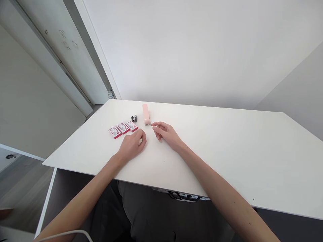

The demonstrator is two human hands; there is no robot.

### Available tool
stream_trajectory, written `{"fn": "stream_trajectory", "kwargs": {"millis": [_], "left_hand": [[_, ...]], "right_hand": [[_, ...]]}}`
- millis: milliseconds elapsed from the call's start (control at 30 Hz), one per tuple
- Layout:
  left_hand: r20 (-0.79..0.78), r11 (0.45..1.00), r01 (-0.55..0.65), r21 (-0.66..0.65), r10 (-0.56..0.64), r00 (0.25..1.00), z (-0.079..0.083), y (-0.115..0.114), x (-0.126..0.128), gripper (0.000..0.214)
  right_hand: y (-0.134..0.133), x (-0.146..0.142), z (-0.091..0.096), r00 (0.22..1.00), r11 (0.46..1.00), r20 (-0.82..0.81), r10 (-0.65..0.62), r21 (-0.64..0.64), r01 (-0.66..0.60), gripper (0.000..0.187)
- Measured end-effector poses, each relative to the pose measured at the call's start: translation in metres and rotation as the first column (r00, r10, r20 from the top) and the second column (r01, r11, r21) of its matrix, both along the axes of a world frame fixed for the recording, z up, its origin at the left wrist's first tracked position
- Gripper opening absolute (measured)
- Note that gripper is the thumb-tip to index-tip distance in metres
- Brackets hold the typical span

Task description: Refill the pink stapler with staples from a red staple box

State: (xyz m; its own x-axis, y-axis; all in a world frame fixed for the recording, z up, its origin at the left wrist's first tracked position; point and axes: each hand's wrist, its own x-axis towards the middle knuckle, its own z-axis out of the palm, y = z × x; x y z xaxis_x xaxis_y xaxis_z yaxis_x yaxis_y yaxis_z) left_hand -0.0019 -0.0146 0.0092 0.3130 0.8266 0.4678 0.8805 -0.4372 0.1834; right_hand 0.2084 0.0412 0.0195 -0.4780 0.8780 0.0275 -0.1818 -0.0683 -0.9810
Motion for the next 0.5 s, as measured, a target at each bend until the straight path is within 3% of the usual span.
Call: {"fn": "stream_trajectory", "kwargs": {"millis": [100,200,500], "left_hand": [[-0.093,0.979,0.204,-0.011,-0.205,0.974,-0.003,0.002,0.001,0.024],[-0.106,0.948,0.318,0.007,-0.315,0.943,-0.007,0.012,0.006,0.028],[0.019,0.930,0.366,0.021,-0.367,0.930,-0.019,0.051,0.034,0.036]], "right_hand": [[0.000,-0.002,0.001,1.000,1.000,0.002,-0.011,-0.002,0.011,0.037],[0.000,-0.003,0.001,1.000,1.000,0.001,-0.019,0.000,0.019,0.045],[0.006,-0.005,-0.004,0.995,0.994,0.000,-0.101,-0.030,0.101,0.055]]}}
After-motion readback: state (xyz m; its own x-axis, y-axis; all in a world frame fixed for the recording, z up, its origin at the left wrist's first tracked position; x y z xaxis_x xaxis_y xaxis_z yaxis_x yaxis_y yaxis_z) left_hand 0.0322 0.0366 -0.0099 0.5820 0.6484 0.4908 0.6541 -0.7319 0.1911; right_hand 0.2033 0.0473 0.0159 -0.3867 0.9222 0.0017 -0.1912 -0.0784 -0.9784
